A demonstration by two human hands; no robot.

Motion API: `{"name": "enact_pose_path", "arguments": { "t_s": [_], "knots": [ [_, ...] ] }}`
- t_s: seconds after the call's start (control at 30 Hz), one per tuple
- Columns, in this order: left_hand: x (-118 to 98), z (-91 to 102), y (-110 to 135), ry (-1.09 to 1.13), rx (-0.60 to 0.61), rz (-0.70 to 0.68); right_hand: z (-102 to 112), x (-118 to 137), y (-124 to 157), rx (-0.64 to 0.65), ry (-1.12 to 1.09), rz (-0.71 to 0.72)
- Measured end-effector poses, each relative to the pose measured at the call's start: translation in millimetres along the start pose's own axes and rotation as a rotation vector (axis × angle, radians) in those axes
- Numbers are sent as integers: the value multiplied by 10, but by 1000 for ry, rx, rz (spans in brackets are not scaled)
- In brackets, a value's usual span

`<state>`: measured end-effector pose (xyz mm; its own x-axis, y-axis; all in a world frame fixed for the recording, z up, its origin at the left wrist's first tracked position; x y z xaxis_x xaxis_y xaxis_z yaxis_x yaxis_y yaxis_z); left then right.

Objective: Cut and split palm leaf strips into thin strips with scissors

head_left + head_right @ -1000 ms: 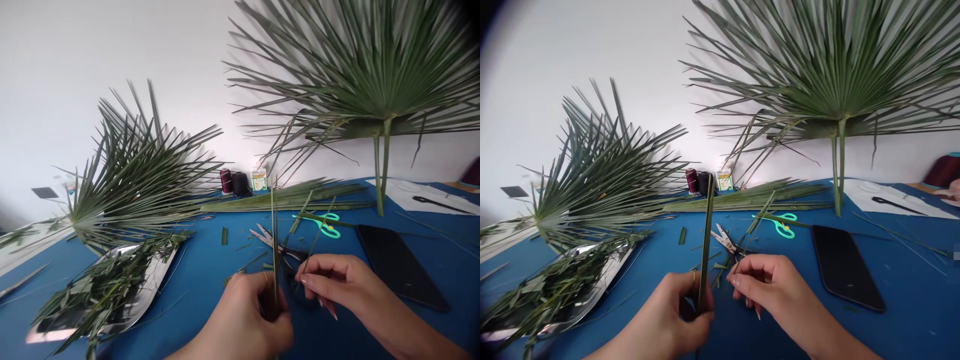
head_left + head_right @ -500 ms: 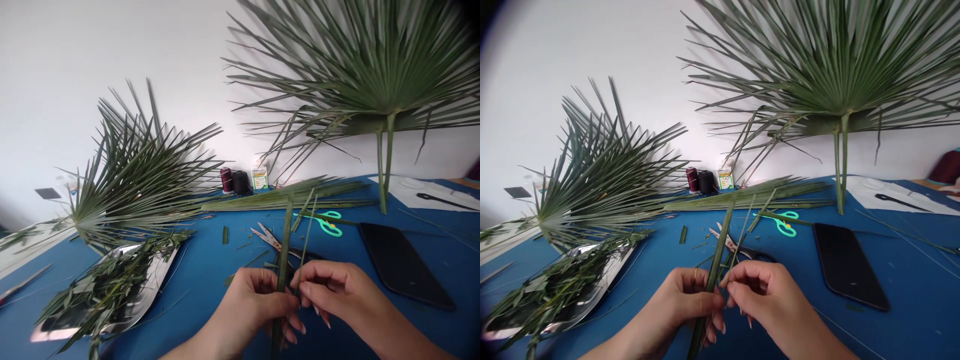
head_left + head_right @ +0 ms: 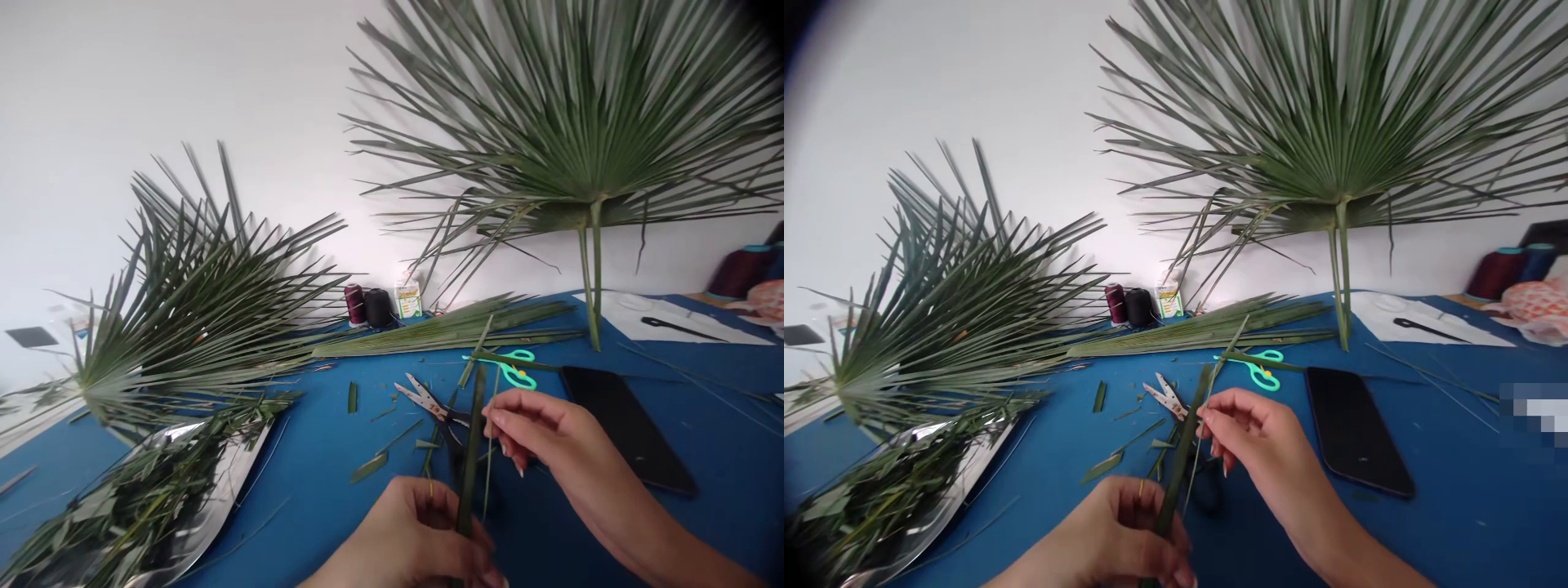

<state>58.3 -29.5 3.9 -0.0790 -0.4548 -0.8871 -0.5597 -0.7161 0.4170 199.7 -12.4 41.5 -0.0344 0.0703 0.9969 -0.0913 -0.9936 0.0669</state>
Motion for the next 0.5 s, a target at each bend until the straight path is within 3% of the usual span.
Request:
{"name": "enact_pose_path", "arguments": {
  "t_s": [0.13, 0.23, 0.5],
  "knots": [
    [-53, -7, -21, 180, 51, -62, -132, -79, 23, 120, 1, -36],
    [-88, 21, -37, 239, 23, -110, -218, -113, 45, 180, -6, -57],
    [-93, 57, -45, 296, -36, -158, -257, -106, 83, 145, 37, -52]
  ]
}}
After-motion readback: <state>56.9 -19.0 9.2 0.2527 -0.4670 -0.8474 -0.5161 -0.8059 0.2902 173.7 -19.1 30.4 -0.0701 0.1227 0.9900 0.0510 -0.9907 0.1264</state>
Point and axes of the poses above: each hand's wrist, its own y-axis away from the middle knuckle, its own z-axis out of the back of the hand, x = y × z, the point moved 6 cm from there along -y, towards the middle knuckle, and after that the axes turned 7 degrees about -z, right-handed, at the moved point
